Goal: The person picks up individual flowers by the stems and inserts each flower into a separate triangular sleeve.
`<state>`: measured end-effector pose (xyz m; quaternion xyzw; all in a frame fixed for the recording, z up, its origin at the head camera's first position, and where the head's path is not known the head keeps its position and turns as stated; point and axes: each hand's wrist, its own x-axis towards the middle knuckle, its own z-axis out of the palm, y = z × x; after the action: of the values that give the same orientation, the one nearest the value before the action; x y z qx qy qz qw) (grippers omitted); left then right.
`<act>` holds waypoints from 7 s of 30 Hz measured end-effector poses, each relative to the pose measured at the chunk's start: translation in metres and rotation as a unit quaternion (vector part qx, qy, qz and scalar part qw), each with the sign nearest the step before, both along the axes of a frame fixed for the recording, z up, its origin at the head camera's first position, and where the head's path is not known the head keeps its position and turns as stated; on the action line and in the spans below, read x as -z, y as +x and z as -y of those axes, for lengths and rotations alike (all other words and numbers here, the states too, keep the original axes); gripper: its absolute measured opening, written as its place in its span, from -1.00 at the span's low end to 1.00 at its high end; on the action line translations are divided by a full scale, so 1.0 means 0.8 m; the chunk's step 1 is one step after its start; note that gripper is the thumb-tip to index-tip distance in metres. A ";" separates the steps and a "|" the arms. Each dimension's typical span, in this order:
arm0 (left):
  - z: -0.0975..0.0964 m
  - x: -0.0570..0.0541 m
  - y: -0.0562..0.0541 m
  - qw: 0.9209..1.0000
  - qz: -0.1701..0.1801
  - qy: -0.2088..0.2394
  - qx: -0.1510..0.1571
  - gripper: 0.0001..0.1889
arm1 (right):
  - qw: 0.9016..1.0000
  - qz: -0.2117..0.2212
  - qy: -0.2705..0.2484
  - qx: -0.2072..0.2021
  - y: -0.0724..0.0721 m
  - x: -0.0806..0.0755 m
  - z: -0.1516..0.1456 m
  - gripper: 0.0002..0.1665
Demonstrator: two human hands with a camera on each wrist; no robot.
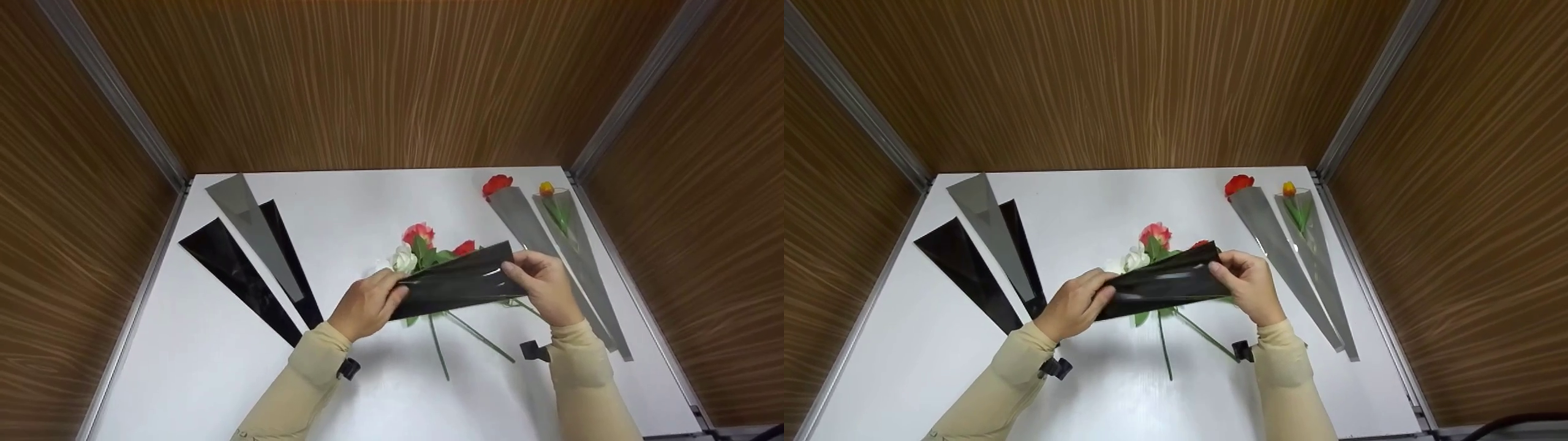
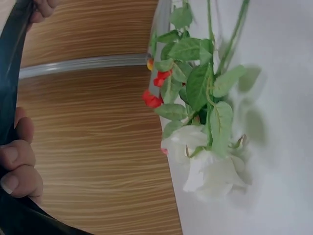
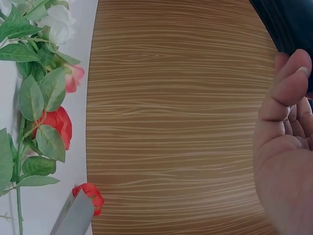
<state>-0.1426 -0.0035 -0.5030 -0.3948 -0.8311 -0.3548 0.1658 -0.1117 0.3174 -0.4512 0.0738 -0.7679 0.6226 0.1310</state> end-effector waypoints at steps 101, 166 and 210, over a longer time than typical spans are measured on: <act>0.039 0.018 -0.012 0.979 0.084 0.168 -0.080 -0.72 | 0.841 -0.037 0.536 0.068 -0.038 0.074 -0.099 -0.88; 0.041 0.024 0.004 0.985 0.048 0.141 -0.088 -0.72 | 0.988 -0.089 -0.116 0.045 -0.015 -0.065 -0.039 -0.81; 0.033 0.036 0.035 0.993 0.006 0.105 -0.060 -0.69 | 0.964 -0.146 -0.190 0.116 -0.032 -0.091 0.032 -0.77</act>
<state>-0.1147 -0.0302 -0.5321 -0.3226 -0.8124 -0.4320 0.2219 -0.1373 0.2921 -0.3787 0.0477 -0.6115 0.7199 0.3248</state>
